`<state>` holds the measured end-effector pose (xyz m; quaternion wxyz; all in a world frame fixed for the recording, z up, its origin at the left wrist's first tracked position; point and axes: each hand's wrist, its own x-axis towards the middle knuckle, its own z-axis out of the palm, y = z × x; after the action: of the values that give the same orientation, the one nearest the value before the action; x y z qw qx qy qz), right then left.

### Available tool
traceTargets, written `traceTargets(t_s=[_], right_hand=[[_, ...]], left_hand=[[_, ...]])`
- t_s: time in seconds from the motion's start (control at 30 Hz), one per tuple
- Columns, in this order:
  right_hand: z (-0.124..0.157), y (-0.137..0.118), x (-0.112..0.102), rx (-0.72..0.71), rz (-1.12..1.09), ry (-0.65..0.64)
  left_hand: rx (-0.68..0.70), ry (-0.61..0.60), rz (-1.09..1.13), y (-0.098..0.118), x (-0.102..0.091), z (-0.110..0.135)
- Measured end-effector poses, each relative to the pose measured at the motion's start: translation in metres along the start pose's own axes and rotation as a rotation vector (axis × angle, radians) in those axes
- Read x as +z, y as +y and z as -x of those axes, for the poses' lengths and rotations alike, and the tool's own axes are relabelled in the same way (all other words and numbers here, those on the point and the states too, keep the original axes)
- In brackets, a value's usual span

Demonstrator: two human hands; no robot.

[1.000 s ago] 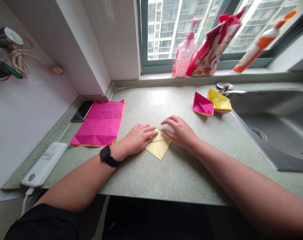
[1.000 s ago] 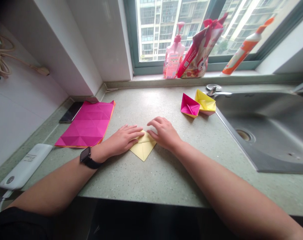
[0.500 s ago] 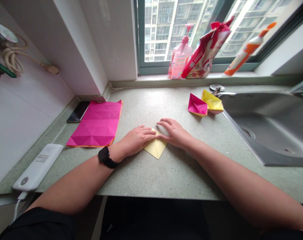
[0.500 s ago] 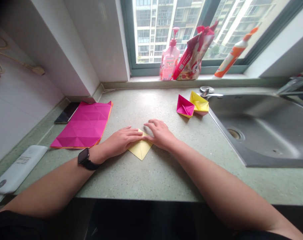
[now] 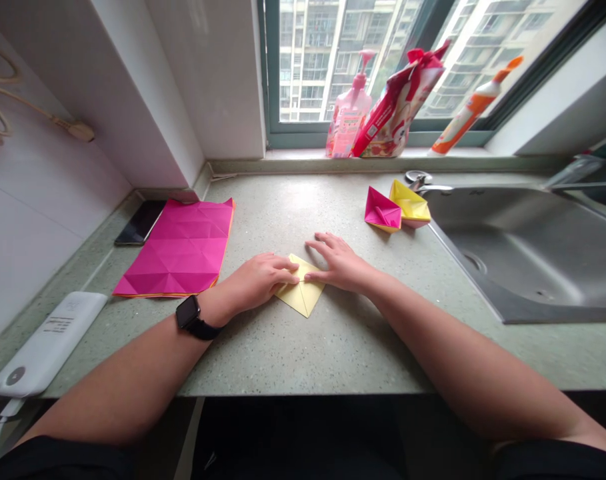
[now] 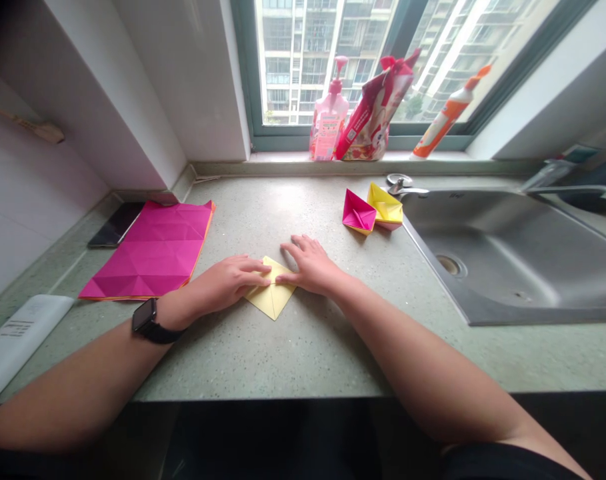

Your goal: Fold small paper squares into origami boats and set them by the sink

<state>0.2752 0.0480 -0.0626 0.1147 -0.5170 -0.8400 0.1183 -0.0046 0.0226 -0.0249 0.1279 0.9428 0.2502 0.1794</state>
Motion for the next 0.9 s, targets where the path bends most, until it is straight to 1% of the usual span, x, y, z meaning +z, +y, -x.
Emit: traceTargets(t_s=[0.1, 0.2, 0.33, 0.4, 0.47, 0.53, 0.6, 0.73, 0.9], right_hand=[[0.0, 0.017, -0.005, 0.011, -0.015, -0.016], [0.001, 0.033, -0.014, 0.04, -0.026, -0.057], [0.003, 0.045, -0.029, 0.018, -0.068, -0.098], [0.004, 0.043, -0.035, 0.01, -0.098, -0.096], [0.003, 0.035, -0.038, 0.003, -0.14, -0.056], [0.002, 0.024, -0.036, -0.019, -0.172, 0.01], [0.001, 0.012, -0.03, -0.056, -0.156, 0.052], [0.001, -0.001, -0.017, -0.095, -0.053, 0.031], [0.0, 0.004, -0.01, -0.084, -0.029, 0.02]], left_hand=[[-0.01, 0.0, 0.004, -0.002, 0.002, 0.001], [-0.011, 0.006, 0.01, -0.005, 0.004, 0.002], [-0.019, 0.003, 0.01, -0.006, 0.005, 0.003], [-0.021, 0.001, -0.005, -0.005, 0.005, 0.003], [-0.015, 0.0, -0.029, -0.004, 0.005, 0.004], [-0.01, -0.006, -0.05, -0.004, 0.006, 0.005], [-0.012, -0.015, -0.064, -0.005, 0.007, 0.005], [-0.022, -0.037, -0.074, -0.005, 0.004, 0.004], [0.009, -0.068, -0.076, -0.003, -0.006, 0.004]])
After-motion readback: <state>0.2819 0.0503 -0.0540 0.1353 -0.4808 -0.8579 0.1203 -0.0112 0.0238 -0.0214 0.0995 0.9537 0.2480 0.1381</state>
